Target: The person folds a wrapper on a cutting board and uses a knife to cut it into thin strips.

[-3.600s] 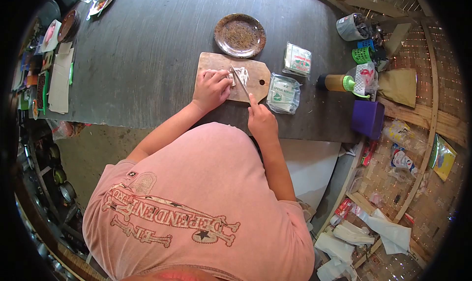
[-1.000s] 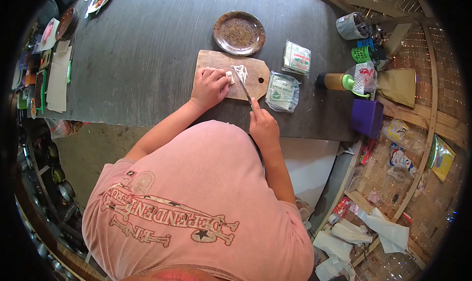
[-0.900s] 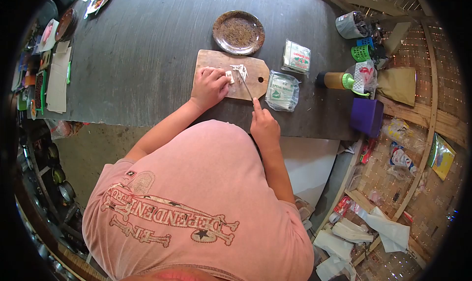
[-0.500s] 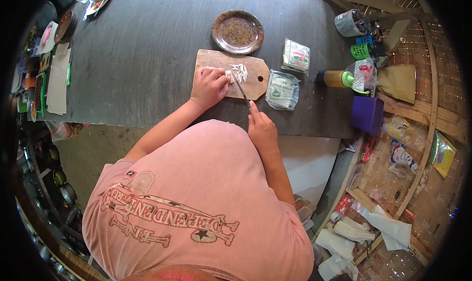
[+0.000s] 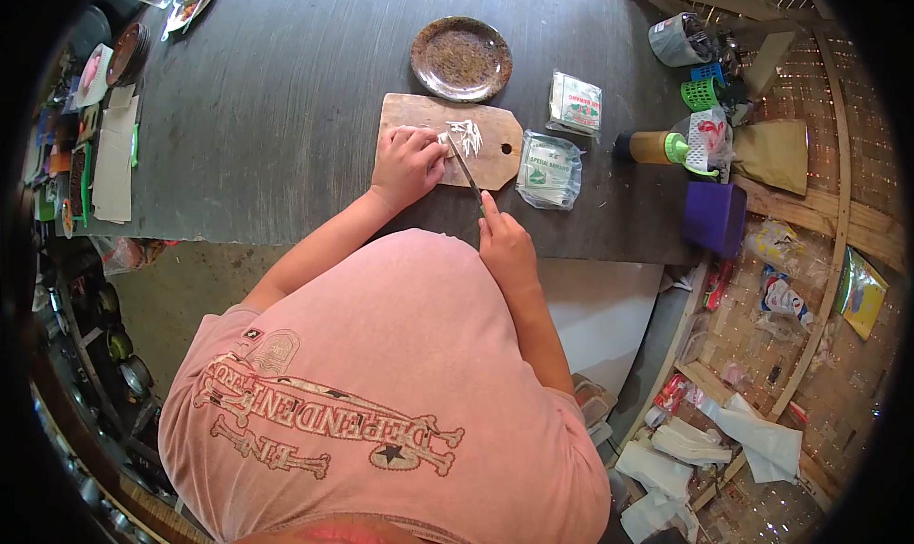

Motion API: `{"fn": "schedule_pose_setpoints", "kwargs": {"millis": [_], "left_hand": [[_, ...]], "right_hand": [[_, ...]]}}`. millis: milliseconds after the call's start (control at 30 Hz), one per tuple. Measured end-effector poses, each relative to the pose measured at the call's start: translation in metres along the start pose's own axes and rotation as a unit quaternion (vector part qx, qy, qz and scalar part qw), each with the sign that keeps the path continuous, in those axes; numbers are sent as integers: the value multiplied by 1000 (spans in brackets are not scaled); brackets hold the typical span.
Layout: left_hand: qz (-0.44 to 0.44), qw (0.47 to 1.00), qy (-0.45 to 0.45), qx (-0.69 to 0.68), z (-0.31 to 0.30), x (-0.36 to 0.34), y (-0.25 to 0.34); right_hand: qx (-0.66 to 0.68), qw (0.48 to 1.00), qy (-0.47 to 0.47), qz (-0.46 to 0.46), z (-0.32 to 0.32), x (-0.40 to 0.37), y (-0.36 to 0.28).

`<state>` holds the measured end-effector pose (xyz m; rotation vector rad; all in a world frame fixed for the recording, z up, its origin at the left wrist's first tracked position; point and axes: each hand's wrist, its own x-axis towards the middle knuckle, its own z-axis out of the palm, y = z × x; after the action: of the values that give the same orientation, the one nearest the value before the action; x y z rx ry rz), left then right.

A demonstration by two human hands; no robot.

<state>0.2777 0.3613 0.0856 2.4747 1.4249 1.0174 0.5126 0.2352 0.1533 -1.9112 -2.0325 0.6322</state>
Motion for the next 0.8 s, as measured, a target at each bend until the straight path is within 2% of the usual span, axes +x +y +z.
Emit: {"fn": "schedule_pose_setpoints", "kwargs": {"millis": [800], "left_hand": [[7,1000,4,17,2,0,0]], "right_hand": [[-54,998,-1,-25,12,2,3]]}}
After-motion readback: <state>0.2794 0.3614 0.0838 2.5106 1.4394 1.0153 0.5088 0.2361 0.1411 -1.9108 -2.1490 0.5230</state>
